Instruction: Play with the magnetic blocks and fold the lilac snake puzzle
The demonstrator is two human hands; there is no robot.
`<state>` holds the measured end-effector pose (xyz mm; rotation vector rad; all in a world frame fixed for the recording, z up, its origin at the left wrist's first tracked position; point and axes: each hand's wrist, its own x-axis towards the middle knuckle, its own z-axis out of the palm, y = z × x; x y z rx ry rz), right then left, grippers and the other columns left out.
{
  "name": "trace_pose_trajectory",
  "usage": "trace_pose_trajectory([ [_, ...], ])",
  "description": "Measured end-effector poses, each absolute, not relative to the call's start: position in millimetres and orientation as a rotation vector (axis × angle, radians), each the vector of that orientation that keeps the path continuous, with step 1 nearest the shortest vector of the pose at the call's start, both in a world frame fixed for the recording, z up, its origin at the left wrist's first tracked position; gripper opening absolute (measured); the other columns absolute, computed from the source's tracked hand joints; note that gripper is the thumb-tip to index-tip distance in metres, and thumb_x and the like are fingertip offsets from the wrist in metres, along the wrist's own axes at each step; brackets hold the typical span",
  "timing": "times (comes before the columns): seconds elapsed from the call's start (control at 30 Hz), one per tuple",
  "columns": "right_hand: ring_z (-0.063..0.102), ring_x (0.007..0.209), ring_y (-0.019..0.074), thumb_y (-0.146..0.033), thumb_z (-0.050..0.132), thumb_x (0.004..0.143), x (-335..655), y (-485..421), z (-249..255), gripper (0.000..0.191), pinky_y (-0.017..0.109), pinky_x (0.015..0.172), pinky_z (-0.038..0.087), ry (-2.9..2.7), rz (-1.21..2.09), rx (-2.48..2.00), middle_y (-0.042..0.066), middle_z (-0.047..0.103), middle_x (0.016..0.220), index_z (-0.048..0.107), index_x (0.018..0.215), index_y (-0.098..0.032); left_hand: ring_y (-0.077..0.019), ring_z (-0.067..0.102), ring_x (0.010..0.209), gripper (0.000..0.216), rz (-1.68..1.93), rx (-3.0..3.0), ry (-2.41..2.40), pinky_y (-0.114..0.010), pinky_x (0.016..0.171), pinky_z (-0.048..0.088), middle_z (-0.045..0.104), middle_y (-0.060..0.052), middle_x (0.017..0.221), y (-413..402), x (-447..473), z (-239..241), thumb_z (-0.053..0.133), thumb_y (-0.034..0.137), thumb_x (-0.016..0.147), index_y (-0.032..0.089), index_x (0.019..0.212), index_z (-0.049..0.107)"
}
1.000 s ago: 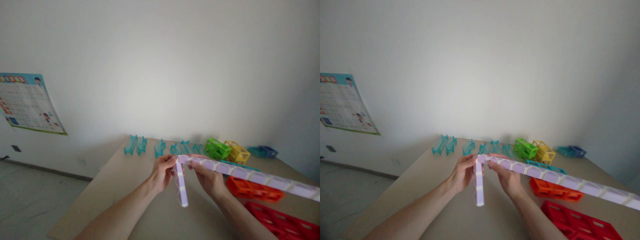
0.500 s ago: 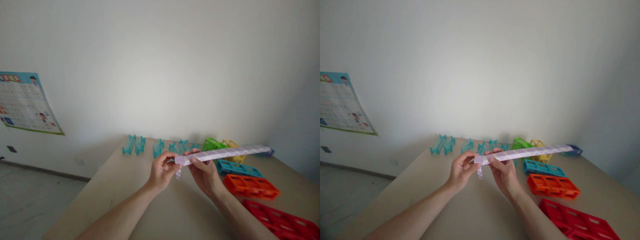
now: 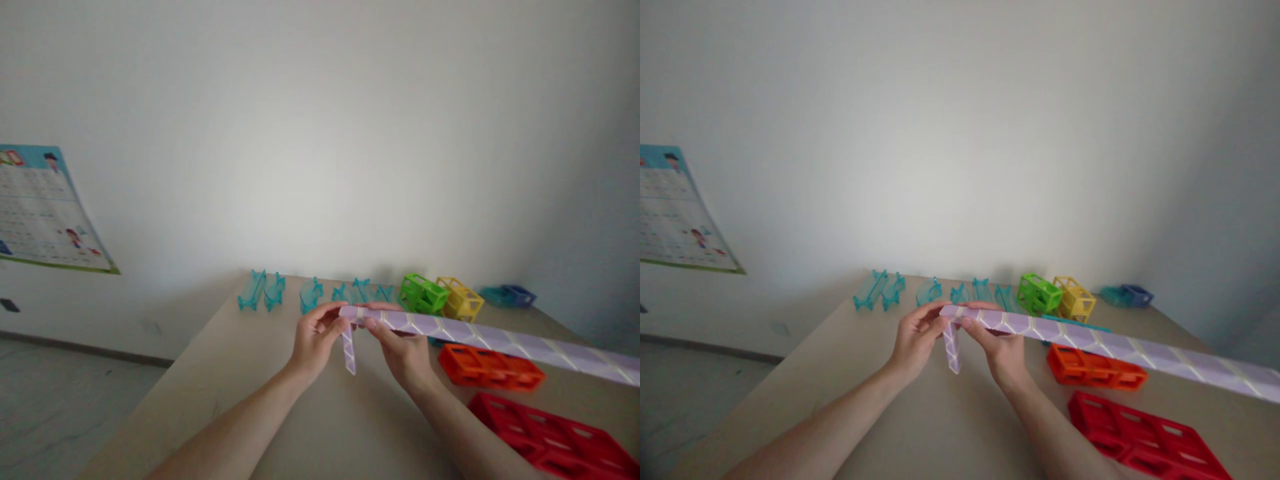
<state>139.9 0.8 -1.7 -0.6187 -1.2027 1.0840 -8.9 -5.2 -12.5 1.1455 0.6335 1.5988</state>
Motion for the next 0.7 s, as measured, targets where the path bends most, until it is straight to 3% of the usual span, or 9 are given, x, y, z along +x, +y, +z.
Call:
trace_pose_trajectory([
  [0.17, 0.068, 0.080, 0.0247, -0.029, 0.078, 0.069, 137.5, -7.3, 4.4, 0.020, 0.038, 0.075, 0.055, -1.291, 0.850, -0.806, 0.006, 0.073, 0.092, 0.070, 0.086, -0.021, -0.0192, 0.066, 0.069, 0.038, 1.438, 1.086, 0.634, -0.029, 0.065, 0.049, 0.070, -0.009, 0.079, -1.1, -5.8, -20.6, 0.066, 0.045, 0.078, 0.011, 0.095, 0.069],
  [0.27, 0.068, 0.075, 0.0241, -0.031, 0.078, 0.068, 134.4, -10.4, 11.1, 0.023, 0.037, 0.069, 0.056, -1.281, 0.878, -0.826, 0.007, 0.073, 0.088, 0.069, 0.085, -0.019, -0.0171, 0.063, 0.066, 0.036, 1.431, 1.102, 0.643, -0.027, 0.063, 0.048, 0.068, -0.008, 0.073, -0.3, -5.1, -22.6, 0.064, 0.044, 0.080, 0.010, 0.090, 0.069],
  [0.43, 0.068, 0.076, 0.0246, -0.029, 0.081, 0.065, 137.1, -5.1, 12.8, 0.032, 0.039, 0.070, 0.054, -1.191, 1.041, -0.705, 0.006, 0.073, 0.090, 0.063, 0.091, -0.020, -0.0132, 0.055, 0.053, 0.038, 1.403, 0.971, 0.546, -0.034, 0.063, 0.052, 0.061, -0.005, 0.063, -5.3, -3.3, -16.3, 0.062, 0.046, 0.080, 0.010, 0.071, 0.065],
  [0.57, 0.067, 0.078, 0.0238, -0.029, 0.079, 0.068, 143.3, 0.1, 8.9, 0.038, 0.039, 0.077, 0.051, -1.184, 1.136, -0.553, 0.004, 0.073, 0.086, 0.057, 0.099, -0.023, -0.0117, 0.053, 0.051, 0.032, 1.134, 0.867, 0.415, -0.035, 0.057, 0.053, 0.061, -0.007, 0.066, -10.2, -7.7, -7.0, 0.062, 0.039, 0.081, 0.008, 0.081, 0.065],
  [0.7, 0.064, 0.066, 0.0219, -0.033, 0.077, 0.070, 147.1, 1.3, 5.9, 0.045, 0.038, 0.067, 0.050, -1.207, 1.194, -0.508, 0.004, 0.071, 0.086, 0.049, 0.105, -0.025, -0.0100, 0.051, 0.049, 0.032, 0.908, 0.816, 0.362, -0.030, 0.052, 0.053, 0.057, -0.006, 0.065, -11.6, -16.4, -1.4, 0.057, 0.035, 0.085, 0.004, 0.088, 0.067],
])
